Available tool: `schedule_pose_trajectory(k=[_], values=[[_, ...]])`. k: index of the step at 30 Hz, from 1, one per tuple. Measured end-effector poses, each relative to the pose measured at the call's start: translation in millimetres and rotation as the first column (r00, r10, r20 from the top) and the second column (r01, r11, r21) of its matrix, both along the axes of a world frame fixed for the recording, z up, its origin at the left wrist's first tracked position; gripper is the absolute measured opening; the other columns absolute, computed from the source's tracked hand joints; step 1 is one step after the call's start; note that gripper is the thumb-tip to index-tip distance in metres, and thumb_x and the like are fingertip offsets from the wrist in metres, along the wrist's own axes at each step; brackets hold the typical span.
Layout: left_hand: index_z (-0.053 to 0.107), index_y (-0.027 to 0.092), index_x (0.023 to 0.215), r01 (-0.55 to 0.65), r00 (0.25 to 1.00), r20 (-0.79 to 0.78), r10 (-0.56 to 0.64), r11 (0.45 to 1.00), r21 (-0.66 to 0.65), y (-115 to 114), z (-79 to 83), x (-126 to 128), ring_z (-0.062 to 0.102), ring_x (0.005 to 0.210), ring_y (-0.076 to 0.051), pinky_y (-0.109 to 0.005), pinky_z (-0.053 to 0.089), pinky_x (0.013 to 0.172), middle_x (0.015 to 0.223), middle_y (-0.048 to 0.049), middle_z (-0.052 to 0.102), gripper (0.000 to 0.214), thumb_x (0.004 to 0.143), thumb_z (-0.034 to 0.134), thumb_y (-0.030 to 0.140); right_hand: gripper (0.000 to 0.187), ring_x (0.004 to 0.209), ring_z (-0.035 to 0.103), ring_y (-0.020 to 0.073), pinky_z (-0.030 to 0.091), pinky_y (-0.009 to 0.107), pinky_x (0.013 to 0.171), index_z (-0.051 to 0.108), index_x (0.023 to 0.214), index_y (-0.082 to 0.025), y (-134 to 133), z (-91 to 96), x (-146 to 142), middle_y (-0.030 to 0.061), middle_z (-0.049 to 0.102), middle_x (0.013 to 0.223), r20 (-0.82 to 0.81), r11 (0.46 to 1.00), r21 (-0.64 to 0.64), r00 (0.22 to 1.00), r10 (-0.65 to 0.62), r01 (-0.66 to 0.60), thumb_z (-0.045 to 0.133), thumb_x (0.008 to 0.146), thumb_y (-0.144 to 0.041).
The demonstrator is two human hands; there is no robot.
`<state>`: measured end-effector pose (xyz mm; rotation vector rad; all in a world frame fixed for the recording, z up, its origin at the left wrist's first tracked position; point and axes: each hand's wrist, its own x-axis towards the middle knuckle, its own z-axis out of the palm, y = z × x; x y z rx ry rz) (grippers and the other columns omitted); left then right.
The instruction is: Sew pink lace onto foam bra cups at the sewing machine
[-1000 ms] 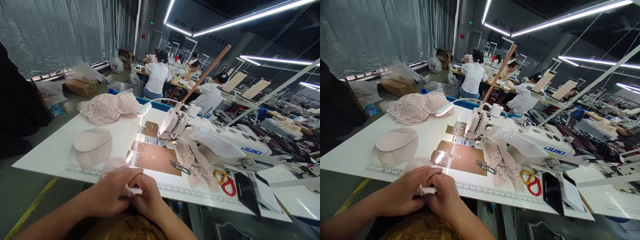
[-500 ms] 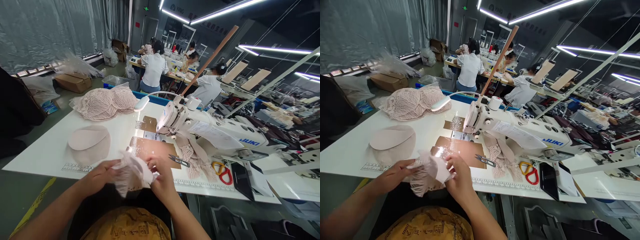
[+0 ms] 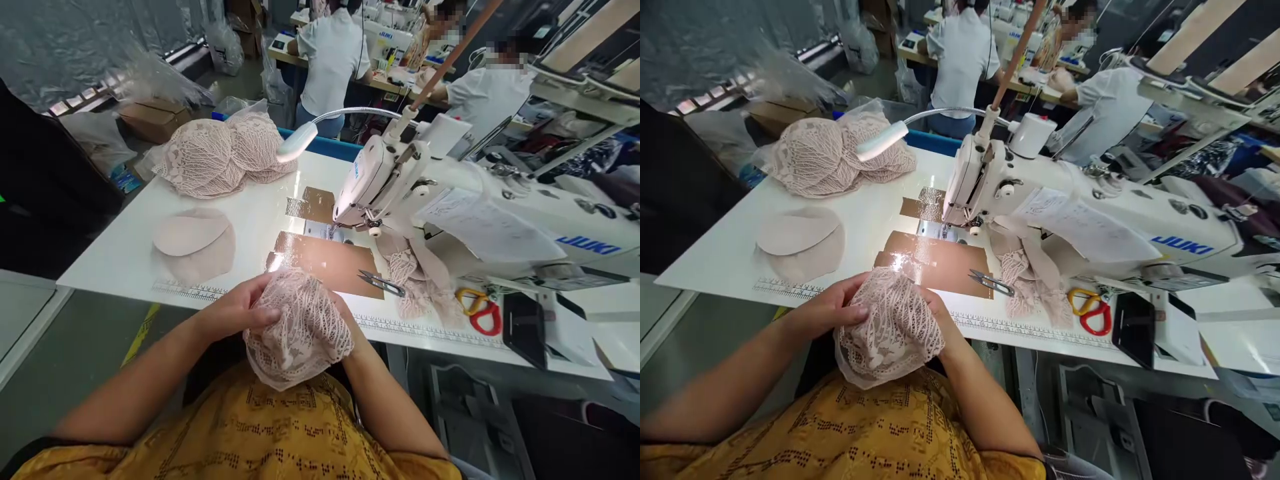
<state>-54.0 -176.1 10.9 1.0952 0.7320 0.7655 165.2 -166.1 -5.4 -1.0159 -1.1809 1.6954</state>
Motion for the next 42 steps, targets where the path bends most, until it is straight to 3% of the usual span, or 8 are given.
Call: schedule_pose_trajectory(k=[5, 10, 15, 19, 27, 31, 37, 42], values=[[0.064, 0.015, 0.113, 0.018, 0.998, 0.062, -0.013, 0.997, -0.076, -6, -5.6, -1, 0.065, 0.09, -0.02, -0.027, 0.051, 0.081, 0.098, -0.0062, 0.069, 0.039, 0.078, 0.074, 0.028, 0.028, 0.067, 0.059, 0.0135, 0.05, 0.025, 0.064, 0.066, 0.09, -0.026, -1, 4.6, 1, -0.0037, 0.066, 0.077, -0.125, 0.991, 0.044, 0.985, -0.118, 0.124, 0.08, 0.067, -0.034], [0.064, 0.015, 0.103, -0.028, 0.998, 0.049, 0.033, 0.994, -0.11, -6, -0.7, -1, 0.064, 0.08, -0.014, -0.022, 0.051, 0.074, 0.088, -0.002, 0.069, 0.031, 0.076, 0.077, 0.025, 0.075, 0.073, 0.064, 0.0161, 0.054, 0.029, 0.071, 0.045, 0.137, -0.031, -1, 3.0, 0, -0.0011, 0.068, 0.084, -0.065, 0.971, 0.11, 0.977, -0.205, 0.211, 0.079, 0.07, -0.035], [0.065, 0.014, 0.086, -0.163, 0.982, 0.079, 0.171, 0.982, -0.096, -6, 1.9, 4, 0.06, 0.066, -0.01, -0.017, 0.049, 0.063, 0.075, 0.0016, 0.067, 0.021, 0.074, 0.079, 0.022, 0.032, 0.087, 0.063, 0.0207, 0.05, 0.033, 0.082, 0.071, 0.086, -0.025, 3, 9.9, 14, 0.0051, 0.069, 0.095, 0.132, 0.927, 0.362, 0.979, -0.155, 0.099, 0.062, 0.083, -0.056], [0.068, 0.014, 0.099, -0.197, 0.973, 0.108, 0.206, 0.977, -0.087, -7, 0.0, 9, 0.068, 0.08, -0.018, -0.027, 0.055, 0.076, 0.087, -0.0047, 0.073, 0.028, 0.074, 0.079, 0.022, 0.053, 0.07, 0.057, 0.0182, 0.048, 0.031, 0.068, 0.066, 0.068, -0.021, 7, 13.1, 19, 0.0039, 0.063, 0.076, 0.205, 0.969, 0.245, 0.979, -0.012, -0.039, 0.048, 0.086, -0.067], [0.07, 0.016, 0.098, -0.326, 0.792, 0.336, 0.509, 0.819, -0.472, -2, -10.1, 20, 0.069, 0.092, -0.021, -0.033, 0.055, 0.089, 0.087, -0.0045, 0.074, 0.027, 0.085, 0.066, 0.04, 0.035, 0.061, 0.057, 0.0171, 0.049, 0.031, 0.06, 0.072, 0.076, -0.023, 3, 9.7, 8, 0.0007, 0.067, 0.069, -0.096, 0.969, -0.029, 0.964, -0.249, 0.247, 0.079, 0.064, -0.055], [0.065, 0.015, 0.115, -0.08, 0.8, 0.485, 0.352, 0.865, -0.495, -15, -4.0, 40, 0.061, 0.115, -0.029, -0.043, 0.05, 0.1, 0.11, -0.0117, 0.07, 0.061, 0.075, 0.069, 0.062, 0.03, 0.069, 0.061, 0.0205, 0.051, 0.035, 0.068, 0.071, 0.067, -0.023, 4, 8.6, 3, 0.0027, 0.069, 0.072, -0.014, 0.962, 0.142, 0.973, -0.232, 0.232, 0.077, 0.069, -0.052], [0.071, 0.018, 0.099, -0.3, 0.856, 0.2, 0.477, 0.774, -0.558, -22, -4.9, 63, 0.067, 0.095, -0.022, -0.033, 0.053, 0.09, 0.09, -0.0029, 0.073, 0.046, 0.056, 0.071, 0.003, 0.029, 0.066, 0.061, 0.0195, 0.051, 0.036, 0.068, 0.071, 0.061, -0.023, 8, 5.8, -4, 0.0016, 0.068, 0.068, -0.012, 0.975, 0.155, 0.987, -0.158, 0.158, 0.079, 0.067, -0.051], [0.068, 0.015, 0.061, -0.036, 0.98, 0.176, 0.09, 0.956, -0.291, -22, -13.6, 25, 0.058, 0.052, -0.013, -0.026, 0.049, 0.056, 0.057, -0.0026, 0.065, 0.014, 0.074, 0.068, 0.014, 0.034, 0.061, 0.06, 0.0193, 0.052, 0.037, 0.066, 0.071, 0.061, -0.025, 16, 13.7, 13, 0.0014, 0.067, 0.062, -0.184, 0.919, 0.041, 0.907, -0.378, 0.391, 0.083, 0.056, -0.056]])
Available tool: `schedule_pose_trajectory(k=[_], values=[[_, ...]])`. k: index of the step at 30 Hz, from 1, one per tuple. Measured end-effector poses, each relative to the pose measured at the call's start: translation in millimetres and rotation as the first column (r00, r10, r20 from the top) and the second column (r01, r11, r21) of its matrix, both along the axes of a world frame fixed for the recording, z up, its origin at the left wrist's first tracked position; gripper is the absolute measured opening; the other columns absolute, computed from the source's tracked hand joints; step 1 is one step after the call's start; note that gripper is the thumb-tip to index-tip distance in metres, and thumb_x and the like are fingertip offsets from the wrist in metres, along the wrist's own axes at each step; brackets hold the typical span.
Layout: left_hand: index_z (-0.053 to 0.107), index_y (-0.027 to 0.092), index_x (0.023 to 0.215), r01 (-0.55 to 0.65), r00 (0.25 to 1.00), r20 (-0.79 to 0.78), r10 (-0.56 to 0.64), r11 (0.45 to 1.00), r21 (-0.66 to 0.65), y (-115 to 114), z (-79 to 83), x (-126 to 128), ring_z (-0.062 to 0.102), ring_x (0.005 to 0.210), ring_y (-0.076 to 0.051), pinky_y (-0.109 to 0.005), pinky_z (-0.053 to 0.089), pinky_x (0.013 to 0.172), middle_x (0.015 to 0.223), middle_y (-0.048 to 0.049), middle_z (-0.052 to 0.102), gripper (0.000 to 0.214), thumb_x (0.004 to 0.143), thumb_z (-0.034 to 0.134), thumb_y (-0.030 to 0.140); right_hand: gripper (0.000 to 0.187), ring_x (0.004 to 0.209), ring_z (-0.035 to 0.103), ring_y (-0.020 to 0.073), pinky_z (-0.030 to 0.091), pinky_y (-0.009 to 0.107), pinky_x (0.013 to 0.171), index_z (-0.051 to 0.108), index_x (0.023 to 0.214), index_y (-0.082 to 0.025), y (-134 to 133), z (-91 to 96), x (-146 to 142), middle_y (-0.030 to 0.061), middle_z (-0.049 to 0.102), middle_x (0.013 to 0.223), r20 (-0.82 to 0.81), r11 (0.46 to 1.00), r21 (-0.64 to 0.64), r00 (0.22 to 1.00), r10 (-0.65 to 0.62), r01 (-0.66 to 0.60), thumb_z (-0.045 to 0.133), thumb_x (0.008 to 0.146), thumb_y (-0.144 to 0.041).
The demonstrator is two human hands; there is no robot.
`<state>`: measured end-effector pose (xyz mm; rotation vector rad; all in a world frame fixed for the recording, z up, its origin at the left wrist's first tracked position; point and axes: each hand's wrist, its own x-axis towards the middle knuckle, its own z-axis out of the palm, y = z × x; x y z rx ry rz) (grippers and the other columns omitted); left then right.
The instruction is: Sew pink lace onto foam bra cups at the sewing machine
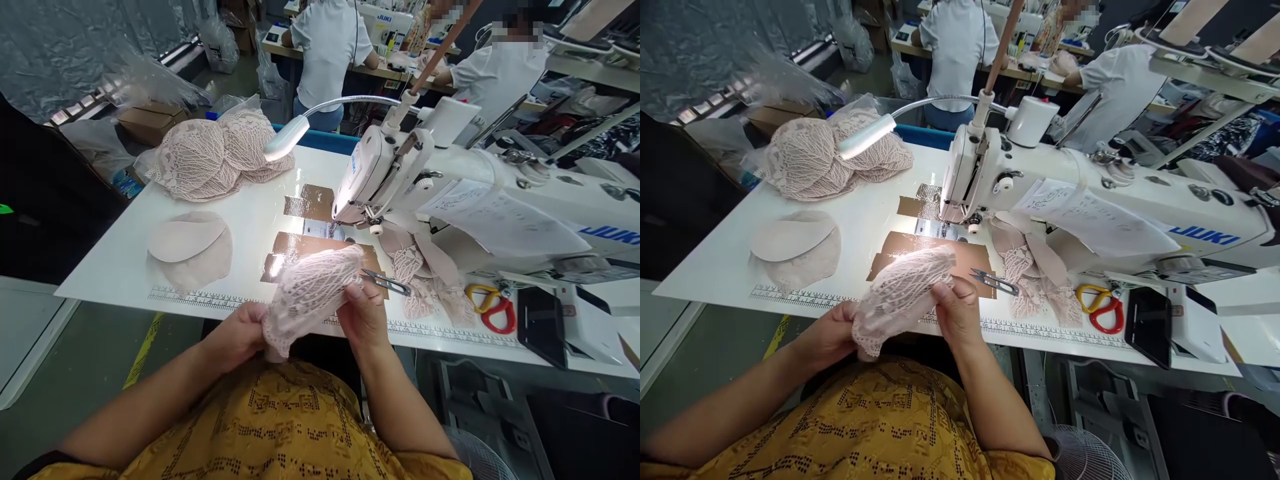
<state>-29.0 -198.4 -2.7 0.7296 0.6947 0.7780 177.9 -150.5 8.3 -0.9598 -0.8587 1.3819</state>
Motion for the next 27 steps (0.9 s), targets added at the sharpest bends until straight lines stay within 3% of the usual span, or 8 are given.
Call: schedule_pose_trajectory(k=[3, 5, 7, 9, 11, 15, 20, 27], values=[[0.069, 0.016, 0.065, 0.161, 0.978, -0.177, -0.106, 0.931, 0.327, 4, 11.9, -33, 0.064, 0.067, -0.016, -0.028, 0.053, 0.067, 0.069, -0.0058, 0.069, 0.018, 0.082, 0.063, 0.013, 0.033, 0.064, 0.06, 0.0201, 0.052, 0.037, 0.065, 0.071, 0.066, -0.024, 2, 4.8, 11, 0.0021, 0.066, 0.064, 0.094, 0.998, 0.04, 0.995, 0.043, -0.047, 0.081, 0.061, -0.055], [0.072, 0.02, 0.094, 0.033, 0.949, -0.285, 0.137, 0.854, 0.52, 10, 26.0, -46, 0.064, 0.099, -0.022, -0.031, 0.052, 0.088, 0.102, -0.0082, 0.07, 0.015, 0.081, 0.067, 0.016, 0.03, 0.06, 0.057, 0.0175, 0.05, 0.033, 0.062, 0.07, 0.064, -0.023, 1, 7.6, 11, 0.0005, 0.063, 0.062, 0.227, 0.969, 0.071, 0.949, 0.217, -0.238, 0.079, 0.067, -0.051], [0.063, 0.025, 0.123, 0.005, 0.859, -0.392, 0.328, 0.762, 0.648, 18, 39.2, -48, 0.05, 0.126, -0.027, -0.036, 0.041, 0.108, 0.13, -0.0084, 0.059, 0.053, 0.073, 0.078, 0.022, 0.027, 0.059, 0.055, 0.0152, 0.048, 0.03, 0.06, 0.068, 0.063, -0.021, -2, 10.7, 5, -0.0007, 0.061, 0.062, 0.345, 0.887, 0.091, 0.849, 0.399, -0.454, 0.075, 0.074, -0.045], [0.056, 0.024, 0.132, 0.121, 0.809, -0.505, 0.301, 0.755, 0.644, 26, 46.5, -42, 0.05, 0.126, -0.029, -0.037, 0.04, 0.108, 0.131, -0.0087, 0.058, 0.07, 0.068, 0.083, 0.028, 0.024, 0.064, 0.057, 0.0151, 0.048, 0.029, 0.063, 0.068, 0.068, -0.021, -5, 13.7, -3, -0.0002, 0.063, 0.068, 0.39, 0.803, 0.105, 0.767, 0.509, -0.586, 0.07, 0.08, -0.041], [0.061, 0.018, 0.121, 0.227, 0.825, -0.548, 0.135, 0.811, 0.54, 32, 46.1, -34, 0.062, 0.103, -0.025, -0.033, 0.051, 0.089, 0.109, -0.0078, 0.065, 0.052, 0.075, 0.077, 0.035, 0.019, 0.069, 0.059, 0.0152, 0.049, 0.028, 0.065, 0.069, 0.078, -0.021, -8, 15.6, -10, 0.0004, 0.066, 0.076, 0.393, 0.781, 0.105, 0.747, 0.536, -0.615, 0.067, 0.083, -0.039], [0.065, 0.012, 0.095, 0.264, 0.848, -0.529, 0.022, 0.848, 0.459, 35, 35.4, -21, 0.058, 0.071, -0.015, -0.024, 0.047, 0.062, 0.082, -0.0029, 0.061, 0.029, 0.084, 0.066, 0.039, 0.018, 0.067, 0.058, 0.0135, 0.047, 0.025, 0.061, 0.069, 0.088, -0.023, -9, 16.6, -14, -0.0007, 0.067, 0.078, 0.515, 0.847, 0.101, 0.756, 0.405, -0.522, 0.074, 0.078, -0.036], [0.065, 0.014, 0.1, 0.344, 0.826, -0.563, 0.023, 0.771, 0.536, 34, 33.8, -13, 0.055, 0.076, -0.015, -0.025, 0.044, 0.068, 0.085, -0.0019, 0.062, 0.024, 0.085, 0.062, 0.033, 0.012, 0.069, 0.06, 0.0128, 0.047, 0.026, 0.065, 0.066, 0.073, -0.021, -6, 19.5, -18, 0.0008, 0.069, 0.083, 0.619, 0.887, 0.203, 0.757, 0.211, -0.414, 0.068, 0.083, -0.029], [0.065, 0.015, 0.099, 0.289, 0.838, -0.543, 0.051, 0.802, 0.522, 38, 35.2, -15, 0.053, 0.073, -0.013, -0.022, 0.042, 0.064, 0.084, -0.0009, 0.06, 0.028, 0.086, 0.064, 0.039, 0.015, 0.062, 0.058, 0.0107, 0.047, 0.025, 0.06, 0.063, 0.068, -0.021, -2, 20.6, -21, -0.0001, 0.069, 0.076, 0.633, 0.916, 0.248, 0.769, 0.092, -0.314, 0.069, 0.081, -0.025]])
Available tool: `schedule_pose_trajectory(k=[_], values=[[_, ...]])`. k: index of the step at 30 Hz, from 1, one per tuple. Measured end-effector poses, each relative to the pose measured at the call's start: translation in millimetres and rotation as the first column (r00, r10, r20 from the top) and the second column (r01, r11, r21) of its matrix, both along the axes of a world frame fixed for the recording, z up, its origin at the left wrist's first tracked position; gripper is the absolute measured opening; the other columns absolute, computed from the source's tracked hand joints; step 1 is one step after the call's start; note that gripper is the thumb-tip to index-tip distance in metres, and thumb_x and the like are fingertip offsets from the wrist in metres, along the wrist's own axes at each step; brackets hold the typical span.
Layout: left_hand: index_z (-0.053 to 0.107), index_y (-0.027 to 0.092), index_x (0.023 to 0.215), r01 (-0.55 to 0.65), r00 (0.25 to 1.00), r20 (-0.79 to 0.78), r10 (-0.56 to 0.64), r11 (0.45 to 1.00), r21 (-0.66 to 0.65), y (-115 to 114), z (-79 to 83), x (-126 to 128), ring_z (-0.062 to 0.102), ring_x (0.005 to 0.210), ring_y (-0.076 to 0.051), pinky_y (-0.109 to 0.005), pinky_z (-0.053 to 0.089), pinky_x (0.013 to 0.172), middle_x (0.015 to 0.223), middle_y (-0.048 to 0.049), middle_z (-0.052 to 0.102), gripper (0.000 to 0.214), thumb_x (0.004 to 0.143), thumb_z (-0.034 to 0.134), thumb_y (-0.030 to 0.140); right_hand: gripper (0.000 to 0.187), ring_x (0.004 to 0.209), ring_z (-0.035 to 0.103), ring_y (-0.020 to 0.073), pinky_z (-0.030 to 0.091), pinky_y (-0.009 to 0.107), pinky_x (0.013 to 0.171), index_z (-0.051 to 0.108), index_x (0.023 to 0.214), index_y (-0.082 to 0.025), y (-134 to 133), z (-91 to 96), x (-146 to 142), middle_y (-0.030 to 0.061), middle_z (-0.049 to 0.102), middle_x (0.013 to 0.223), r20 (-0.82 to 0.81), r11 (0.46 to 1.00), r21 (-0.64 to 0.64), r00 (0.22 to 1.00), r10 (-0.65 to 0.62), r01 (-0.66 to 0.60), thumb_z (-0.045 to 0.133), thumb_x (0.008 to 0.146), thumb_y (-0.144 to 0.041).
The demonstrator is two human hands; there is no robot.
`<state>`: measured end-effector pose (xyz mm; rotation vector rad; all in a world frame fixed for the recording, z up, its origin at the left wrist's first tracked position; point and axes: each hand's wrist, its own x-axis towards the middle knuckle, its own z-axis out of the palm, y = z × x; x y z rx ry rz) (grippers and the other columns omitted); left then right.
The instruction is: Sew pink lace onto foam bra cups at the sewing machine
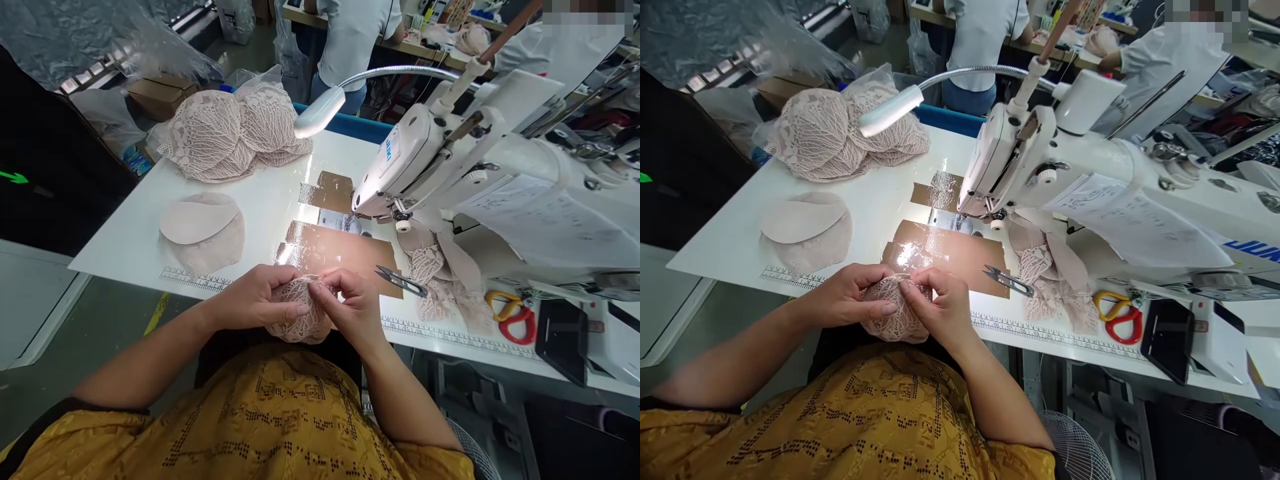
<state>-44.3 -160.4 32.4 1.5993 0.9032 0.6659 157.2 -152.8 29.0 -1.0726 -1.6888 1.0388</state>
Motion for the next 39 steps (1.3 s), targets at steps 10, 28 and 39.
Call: schedule_pose_trajectory(k=[10, 28, 39], values=[[0.067, 0.012, 0.093, -0.035, 0.996, -0.078, 0.044, 0.993, 0.11, 12, 0.7, 9, 0.047, 0.066, -0.011, -0.023, 0.037, 0.06, 0.073, -0.0003, 0.055, 0.029, 0.094, 0.051, 0.036, 0.009, 0.06, 0.056, 0.0112, 0.044, 0.024, 0.056, 0.068, 0.079, -0.02, 12, -2.0, 6, -0.001, 0.067, 0.069, 0.061, 0.999, -0.048, 0.998, -0.008, 0.011, 0.071, 0.08, -0.029], [0.06, 0.014, 0.076, -0.181, 0.724, 0.388, 0.57, 0.699, -0.692, 34, -2.6, 33, 0.058, 0.058, -0.013, -0.025, 0.049, 0.058, 0.064, 0.0002, 0.061, 0.023, 0.073, 0.073, 0.033, 0.031, 0.053, 0.046, 0.0076, 0.037, 0.021, 0.052, 0.062, 0.082, -0.018, 38, -7.7, 30, -0.0047, 0.056, 0.064, -0.394, 0.791, -0.585, 0.915, -0.084, -0.179, 0.075, 0.07, -0.043], [0.058, 0.015, 0.062, -0.171, 0.684, -0.356, 0.637, 0.614, 0.771, 106, 13.7, 35, 0.053, 0.062, -0.016, -0.028, 0.041, 0.058, 0.064, -0.0043, 0.059, 0.028, 0.088, 0.052, 0.022, 0.018, 0.067, 0.059, 0.0126, 0.046, 0.026, 0.065, 0.068, 0.095, -0.02, 56, 19.5, 91, -0.0012, 0.063, 0.074, 0.056, 0.945, -0.319, 0.997, -0.056, 0.07, 0.062, 0.086, -0.035]])
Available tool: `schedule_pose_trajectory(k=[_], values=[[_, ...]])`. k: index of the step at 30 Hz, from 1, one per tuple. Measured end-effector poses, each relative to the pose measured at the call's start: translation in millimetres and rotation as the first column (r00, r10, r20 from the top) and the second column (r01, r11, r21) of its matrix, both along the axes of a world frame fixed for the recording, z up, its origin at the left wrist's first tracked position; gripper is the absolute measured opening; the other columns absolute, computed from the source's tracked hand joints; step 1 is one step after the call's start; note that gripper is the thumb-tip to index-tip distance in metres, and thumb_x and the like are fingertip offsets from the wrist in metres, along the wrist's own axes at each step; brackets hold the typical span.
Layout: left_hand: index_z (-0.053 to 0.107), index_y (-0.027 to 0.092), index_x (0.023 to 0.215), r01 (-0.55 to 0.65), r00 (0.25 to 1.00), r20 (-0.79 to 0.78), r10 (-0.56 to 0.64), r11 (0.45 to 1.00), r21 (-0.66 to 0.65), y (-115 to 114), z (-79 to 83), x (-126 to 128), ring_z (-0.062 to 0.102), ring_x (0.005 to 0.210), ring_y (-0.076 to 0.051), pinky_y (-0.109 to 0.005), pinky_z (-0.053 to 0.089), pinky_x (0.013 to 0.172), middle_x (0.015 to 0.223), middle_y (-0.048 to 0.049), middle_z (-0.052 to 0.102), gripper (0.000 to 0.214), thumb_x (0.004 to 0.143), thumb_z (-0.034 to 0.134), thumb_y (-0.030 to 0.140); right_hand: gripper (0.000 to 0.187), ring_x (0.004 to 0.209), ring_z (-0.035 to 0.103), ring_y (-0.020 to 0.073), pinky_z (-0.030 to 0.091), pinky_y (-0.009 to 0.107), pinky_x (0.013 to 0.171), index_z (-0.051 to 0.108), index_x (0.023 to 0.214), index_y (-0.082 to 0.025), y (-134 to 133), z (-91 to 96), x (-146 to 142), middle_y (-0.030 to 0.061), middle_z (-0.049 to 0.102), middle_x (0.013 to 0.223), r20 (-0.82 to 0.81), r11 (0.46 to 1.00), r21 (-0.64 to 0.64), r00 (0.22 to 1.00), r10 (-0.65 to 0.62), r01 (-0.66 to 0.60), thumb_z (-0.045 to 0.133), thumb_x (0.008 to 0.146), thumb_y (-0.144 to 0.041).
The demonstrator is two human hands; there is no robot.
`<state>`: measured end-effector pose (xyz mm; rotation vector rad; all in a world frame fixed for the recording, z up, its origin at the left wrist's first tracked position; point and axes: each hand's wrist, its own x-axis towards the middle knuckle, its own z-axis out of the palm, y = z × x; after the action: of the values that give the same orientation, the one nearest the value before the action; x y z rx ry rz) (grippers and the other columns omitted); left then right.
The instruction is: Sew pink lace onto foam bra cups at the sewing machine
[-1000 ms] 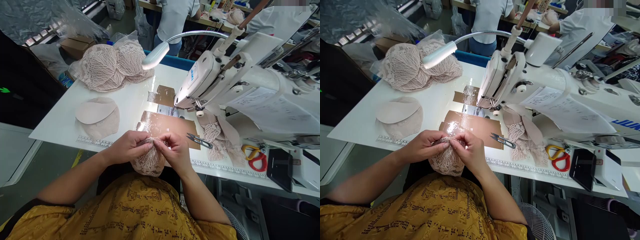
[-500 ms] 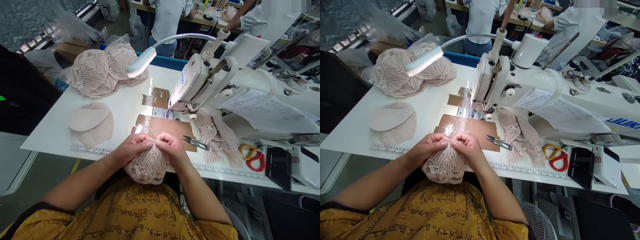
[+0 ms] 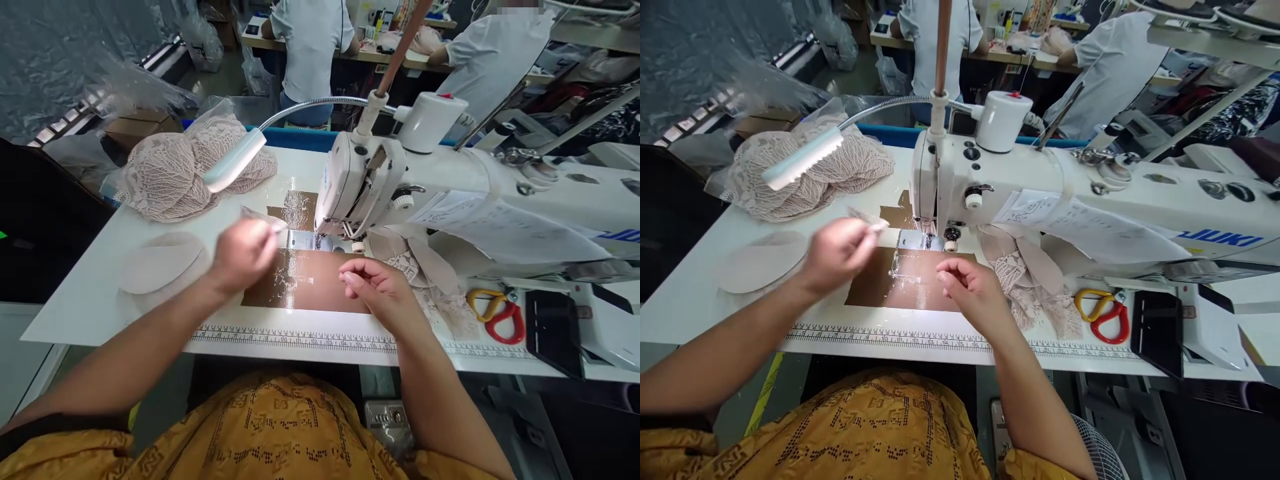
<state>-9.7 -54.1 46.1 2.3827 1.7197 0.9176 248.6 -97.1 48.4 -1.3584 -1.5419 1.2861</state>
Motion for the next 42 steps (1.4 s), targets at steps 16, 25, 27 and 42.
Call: schedule_pose_trajectory(k=[16, 25, 27, 42], values=[[0.069, 0.014, 0.087, 0.461, 0.859, -0.093, -0.504, 0.839, -0.289, 0, -19.3, 37, 0.064, 0.08, -0.017, -0.031, 0.051, 0.074, 0.091, -0.0078, 0.071, 0.033, 0.099, 0.04, 0.024, 0.034, 0.089, 0.055, 0.0212, 0.035, 0.03, 0.066, 0.067, 0.112, -0.019, 19, -39.5, -40, 0.0085, 0.063, 0.101, 0.913, 0.874, 0.166, 0.407, 0.039, -0.457, 0.04, 0.093, -0.011], [0.069, 0.01, 0.113, 0.515, 0.828, -0.208, -0.522, 0.853, -0.087, 27, -51.9, 35, 0.061, 0.084, -0.021, -0.036, 0.051, 0.077, 0.123, -0.0141, 0.067, 0.037, 0.099, 0.037, 0.023, 0.043, 0.096, 0.055, 0.0254, 0.04, 0.033, 0.069, 0.059, 0.131, -0.019, 27, -38.0, -46, 0.0129, 0.064, 0.111, 0.934, 0.907, 0.165, 0.356, -0.019, -0.386, 0.037, 0.095, -0.011], [0.069, 0.01, 0.115, 0.532, 0.818, -0.196, -0.54, 0.841, -0.097, 34, -52.3, 34, 0.06, 0.084, -0.021, -0.037, 0.05, 0.078, 0.124, -0.0141, 0.067, 0.039, 0.099, 0.036, 0.024, 0.044, 0.096, 0.055, 0.0257, 0.041, 0.033, 0.069, 0.058, 0.132, -0.018, 30, -37.6, -47, 0.0135, 0.064, 0.109, 0.931, 0.915, 0.169, 0.365, -0.025, -0.367, 0.039, 0.093, -0.011], [0.07, 0.013, 0.115, 0.501, 0.855, -0.096, -0.51, 0.859, -0.107, 47, -58.9, 33, 0.061, 0.098, -0.025, -0.04, 0.05, 0.087, 0.125, -0.013, 0.067, 0.035, 0.096, 0.043, 0.026, 0.05, 0.088, 0.053, 0.0253, 0.039, 0.034, 0.068, 0.057, 0.134, -0.019, 31, -44.2, -44, 0.0125, 0.062, 0.105, 0.914, 0.909, 0.198, 0.405, -0.036, -0.366, 0.042, 0.088, -0.007]])
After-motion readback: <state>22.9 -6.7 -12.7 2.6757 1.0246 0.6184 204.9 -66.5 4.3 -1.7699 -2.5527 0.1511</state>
